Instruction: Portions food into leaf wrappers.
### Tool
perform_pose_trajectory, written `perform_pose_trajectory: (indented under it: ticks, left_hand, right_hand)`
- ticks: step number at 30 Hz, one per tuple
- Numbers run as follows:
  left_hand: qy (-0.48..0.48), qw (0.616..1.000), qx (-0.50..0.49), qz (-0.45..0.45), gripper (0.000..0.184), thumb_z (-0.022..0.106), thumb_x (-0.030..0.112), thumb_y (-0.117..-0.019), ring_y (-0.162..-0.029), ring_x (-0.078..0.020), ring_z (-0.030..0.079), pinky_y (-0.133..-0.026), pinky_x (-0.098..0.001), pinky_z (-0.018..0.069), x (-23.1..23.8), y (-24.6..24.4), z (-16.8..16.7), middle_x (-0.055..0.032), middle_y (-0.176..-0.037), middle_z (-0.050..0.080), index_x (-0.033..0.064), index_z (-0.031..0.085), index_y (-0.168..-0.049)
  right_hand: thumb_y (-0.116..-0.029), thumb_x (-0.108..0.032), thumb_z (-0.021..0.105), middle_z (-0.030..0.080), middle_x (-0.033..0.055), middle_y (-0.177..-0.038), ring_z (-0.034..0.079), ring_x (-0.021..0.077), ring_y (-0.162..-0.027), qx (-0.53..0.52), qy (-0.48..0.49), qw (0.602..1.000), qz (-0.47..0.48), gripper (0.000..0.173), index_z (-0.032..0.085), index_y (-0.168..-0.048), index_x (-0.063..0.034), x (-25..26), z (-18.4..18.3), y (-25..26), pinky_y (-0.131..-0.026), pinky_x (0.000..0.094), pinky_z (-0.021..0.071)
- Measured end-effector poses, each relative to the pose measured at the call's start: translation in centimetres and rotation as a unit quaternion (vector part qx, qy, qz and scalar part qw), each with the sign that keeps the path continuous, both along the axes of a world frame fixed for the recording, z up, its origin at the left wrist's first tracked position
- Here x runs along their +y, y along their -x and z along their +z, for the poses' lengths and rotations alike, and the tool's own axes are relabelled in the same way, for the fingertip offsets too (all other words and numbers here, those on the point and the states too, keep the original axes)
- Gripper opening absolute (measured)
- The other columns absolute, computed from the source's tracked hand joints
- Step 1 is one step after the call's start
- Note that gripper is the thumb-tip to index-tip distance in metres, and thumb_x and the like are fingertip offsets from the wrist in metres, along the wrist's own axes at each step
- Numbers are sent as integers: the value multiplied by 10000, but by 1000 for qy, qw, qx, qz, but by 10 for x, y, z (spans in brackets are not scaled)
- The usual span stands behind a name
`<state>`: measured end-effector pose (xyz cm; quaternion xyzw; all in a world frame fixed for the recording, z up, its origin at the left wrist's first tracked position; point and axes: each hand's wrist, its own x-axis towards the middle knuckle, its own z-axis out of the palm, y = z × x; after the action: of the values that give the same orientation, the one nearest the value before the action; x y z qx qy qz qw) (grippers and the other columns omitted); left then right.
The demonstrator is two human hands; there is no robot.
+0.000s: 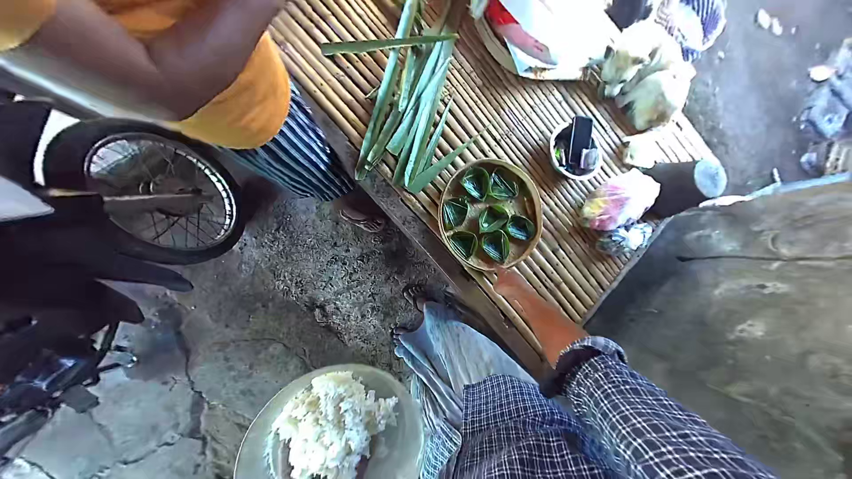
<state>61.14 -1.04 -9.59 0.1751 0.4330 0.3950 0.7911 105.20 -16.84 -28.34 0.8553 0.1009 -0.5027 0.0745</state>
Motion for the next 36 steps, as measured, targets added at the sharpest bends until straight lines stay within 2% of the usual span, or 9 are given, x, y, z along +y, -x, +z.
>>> perform_pose_trajectory:
  ticks: [2,7,12,15,17,22,24,31,36]
  left_hand:
    - [-18,998,-57,-21,684,504,568,-993,-1340,-331,532,-1093,-616,430,-4,4,-14,-154,-1441,555,141,408,-1519]
    - [-15,995,-87,47,612,605,520,-936,-1177,-287,661,-943,-574,567,-24,-39,-46,-102,-1311,662,189,532,-1445]
    - [-13,982,-155,110,612,517,436,-975,-1207,-348,625,-986,-636,512,-46,-93,-114,-151,-1365,612,179,437,-1525]
    - [5,977,-143,159,596,556,435,-947,-1154,-336,650,-967,-630,521,-68,-132,-154,-154,-1304,645,173,504,-1480]
    - [6,972,-140,186,528,551,426,-957,-1140,-313,661,-968,-615,528,-90,-161,-173,-136,-1266,666,157,555,-1411]
    - [-7,970,-132,204,519,524,439,-958,-1149,-287,651,-986,-588,517,-170,-227,-198,-111,-1260,666,181,554,-1408]
    - [-16,968,-113,221,457,446,403,-1009,-1115,-271,671,-967,-557,543,-204,-253,-195,-112,-1219,684,149,563,-1370]
    - [-77,980,-77,168,471,312,352,-1061,-1120,-283,668,-933,-541,562,-258,-293,-192,-142,-1253,669,124,537,-1406]
    - [-112,974,-130,146,521,239,359,-1091,-1189,-253,639,-1005,-493,537,-276,-306,-213,-137,-1330,635,113,453,-1498]
  right_hand:
    - [-908,-225,662,562,260,-1430,565,458,-1300,-16,11,998,58,764,345,-1599,-145,13,21,0,-1023,686,460]
    - [-1018,-145,539,646,201,-1334,596,382,-1274,-30,-193,950,242,359,644,-1352,-68,61,85,5,-1087,604,455]
    - [-984,-90,591,703,119,-1082,692,230,-975,-91,-483,779,388,209,727,-1138,-47,126,129,27,-879,445,589]
    - [-968,-137,616,714,41,-1067,693,95,-925,-15,-564,706,429,198,738,-1112,-79,136,137,40,-825,290,616]
    - [-969,-184,648,715,47,-1099,694,108,-966,23,-550,684,478,229,734,-1156,-83,119,124,39,-855,299,609]
    - [-895,-204,784,616,229,-1317,609,387,-1222,-13,-426,679,597,514,624,-1348,-22,29,66,11,-1006,512,539]
    - [-859,-134,797,638,229,-1227,617,411,-1151,-51,-416,670,612,451,650,-1262,4,-4,52,1,-937,520,559]
    - [-898,-86,680,690,162,-961,695,338,-936,-28,-474,703,529,152,703,-1036,-25,-67,42,-53,-788,511,592]
    - [-952,-152,624,704,105,-1160,688,256,-1060,73,-469,762,440,298,710,-1237,-132,-83,39,-71,-922,490,573]
